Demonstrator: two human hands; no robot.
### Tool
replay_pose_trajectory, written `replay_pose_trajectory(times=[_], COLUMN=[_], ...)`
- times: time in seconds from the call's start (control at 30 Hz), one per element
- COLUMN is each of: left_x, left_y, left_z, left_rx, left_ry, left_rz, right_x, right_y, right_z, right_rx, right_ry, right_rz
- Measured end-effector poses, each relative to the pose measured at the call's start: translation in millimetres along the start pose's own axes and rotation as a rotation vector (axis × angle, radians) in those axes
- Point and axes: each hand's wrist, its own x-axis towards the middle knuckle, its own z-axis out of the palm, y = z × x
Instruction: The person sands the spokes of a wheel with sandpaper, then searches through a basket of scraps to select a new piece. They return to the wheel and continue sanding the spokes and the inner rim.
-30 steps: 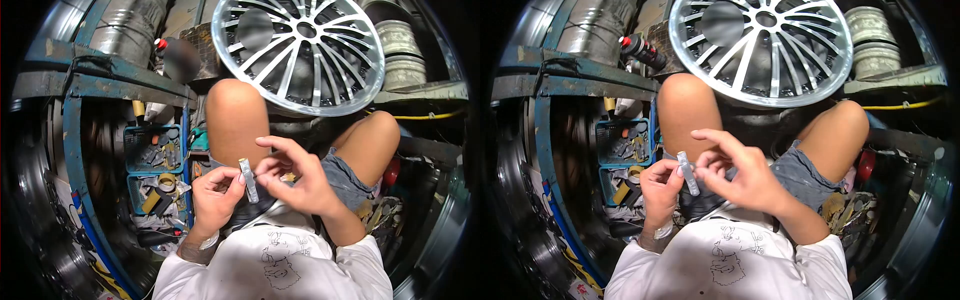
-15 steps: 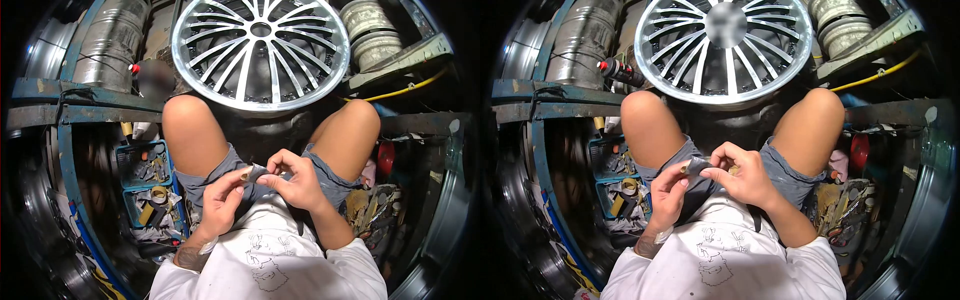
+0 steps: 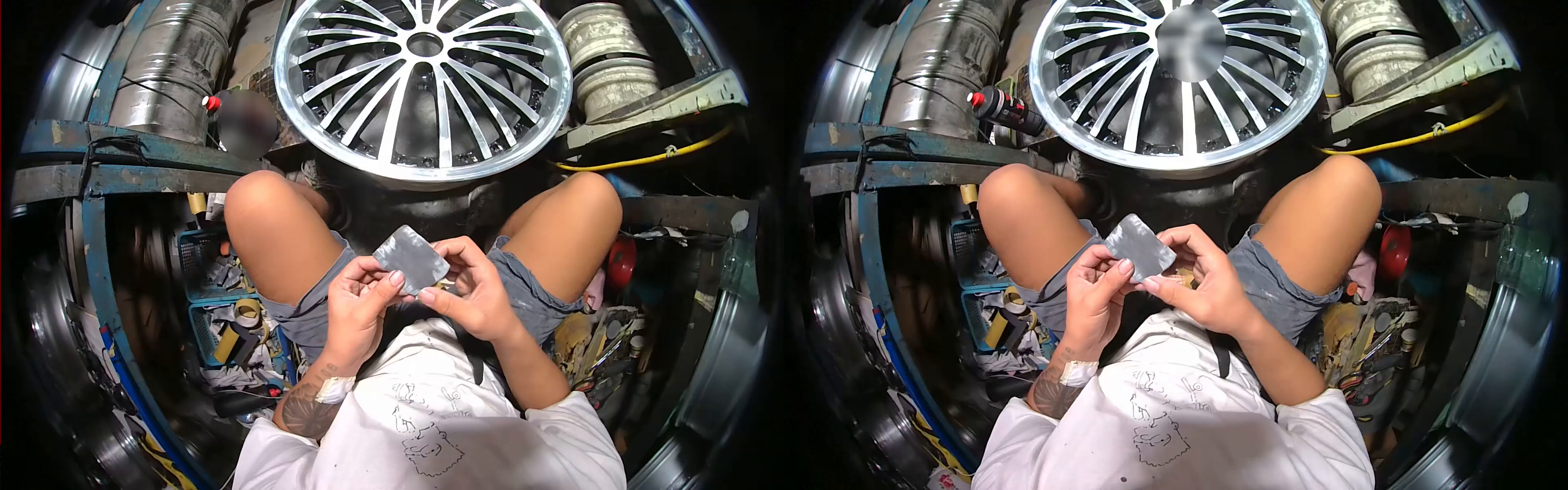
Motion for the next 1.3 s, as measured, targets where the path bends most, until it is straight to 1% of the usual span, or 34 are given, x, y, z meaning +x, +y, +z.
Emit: replay_pose_trajectory(times=[0.1, 0.13, 0.23, 0.27, 0.3, 0.37, 0.43, 0.47, 0.5, 0.53, 0.57, 0.6, 0.63, 0.67, 0.7, 0.73, 0.77, 0.83, 0.87, 0.9, 0.93, 0.97, 1.0, 1.03, 1.07, 1.1, 1.13, 1.17, 1.2, 1.23, 1.27, 1.3], left_x=[2.4, 2.1, 3.4, 4.9, 5.5, 11.3, 18.5, 17.8, 13.5, 9.3, 5.1, 2.0, -1.2, -3.5, -5.0, -8.9, -12.6, -11.2, -12.1, -15.9, -16.9, -20.1, -19.8, -8.6, 10.2, 31.0, 56.6, 82.3, 85.8, 89.0, 85.7, 83.0], left_y=[-8.1, -12.0, -27.4, -32.7, -32.5, -37.9, -47.2, -42.1, -36.8, -33.2, -30.6, -29.1, -28.0, -24.5, -22.4, -16.0, 10.0, 51.5, 65.8, 72.1, 85.7, 108.8, 125.7, 120.7, 109.5, 102.4, 84.8, 54.9, 51.5, 41.6, 37.8, 41.7], left_z=[7.8, 11.8, 19.2, 21.9, 26.0, 28.5, 16.0, 19.3, 24.1, 23.6, 21.6, 19.4, 17.2, 14.8, 12.4, 5.7, 4.3, -10.0, -20.4, -34.2, -55.6, -73.4, -103.5, -143.7, -184.9, -219.7, -262.8, -310.0, -331.4, -380.0, -408.0, -420.1], left_rx=[-0.124, -0.170, -0.299, -0.328, -0.334, -0.305, -0.095, -0.049, -0.079, -0.133, -0.187, -0.167, -0.147, -0.030, -0.004, 0.153, 0.311, 0.488, 0.577, 0.517, 0.437, 0.277, 0.288, 0.236, 0.075, -0.021, 0.134, 0.482, 1.137, 1.402, 1.539, 1.670], left_ry=[-0.026, -0.039, -0.145, -0.183, -0.192, -0.243, -0.311, -0.290, -0.244, -0.238, -0.240, -0.252, -0.272, -0.284, -0.340, -0.347, -0.358, -0.450, -0.500, -0.471, -0.507, -0.468, -0.404, -0.383, -0.305, -0.054, 0.210, 0.441, 0.604, 0.436, 0.394, 0.344], left_rz=[-0.063, -0.090, -0.224, -0.241, -0.285, -0.309, -0.387, -0.398, -0.419, -0.448, -0.479, -0.464, -0.458, -0.423, -0.307, -0.268, -0.234, -0.199, -0.184, -0.040, -0.089, -0.129, -0.121, 0.104, 0.186, 0.164, 0.150, 0.252, 0.286, 0.464, 0.391, 0.317], right_x=[10.7, 11.0, 13.1, 14.2, 16.2, 21.6, 23.7, 23.8, 19.0, 19.7, 21.7, 23.7, 25.7, 27.9, 30.8, 34.2, 35.3, 33.8, 36.0, 37.1, 37.7, 39.2, 42.8, 45.8, 48.4, 50.8, 53.4, 56.4, 56.6, 56.0, 57.4, 59.0], right_y=[14.3, 15.9, 11.8, 8.0, 8.7, 5.9, 10.5, 12.2, 15.8, 19.6, 21.5, 24.8, 22.8, 22.0, 21.4, 22.9, 24.7, 26.3, 30.4, 32.5, 34.2, 36.2, 40.6, 45.0, 49.5, 55.7, 67.5, 77.9, 86.1, 92.7, 95.9, 96.1], right_z=[2.9, 5.9, 4.9, 7.1, 5.3, 1.8, -8.8, -9.8, -14.9, -15.9, -13.1, -11.5, -10.2, -5.2, 0.4, 9.0, 10.6, 8.4, 7.5, 6.3, 4.8, 2.9, 0.0, -1.2, -1.5, -0.5, 4.5, 2.8, 3.4, 4.8, 4.2, 2.3], right_rx=[-0.120, -0.079, -0.090, -0.065, -0.070, -0.107, -0.125, -0.157, -0.184, -0.196, -0.139, -0.099, -0.220, -0.227, -0.240, -0.224, -0.238, -0.273, -0.330, -0.386, -0.442, -0.498, -0.617, -0.657, -0.697, -0.735, -0.625, -0.629, -0.679, -0.729, -0.756, -0.787], right_ry=[0.025, 0.063, 0.094, 0.134, 0.185, 0.260, 0.272, 0.282, 0.306, 0.300, 0.284, 0.277, 0.261, 0.271, 0.289, 0.330, 0.318, 0.309, 0.281, 0.263, 0.245, 0.229, 0.186, 0.186, 0.186, 0.185, 0.243, 0.179, 0.160, 0.143, 0.152, 0.164], right_rz=[-0.202, -0.168, -0.190, -0.173, -0.183, -0.225, -0.263, -0.300, -0.274, -0.308, -0.319, -0.288, -0.219, -0.139, -0.061, -0.019, -0.012, -0.004, -0.044, -0.040, -0.036, -0.033, -0.097, -0.065, -0.033, 0.000, 0.088, 0.061, 0.036, 0.014, 0.015, 0.016])
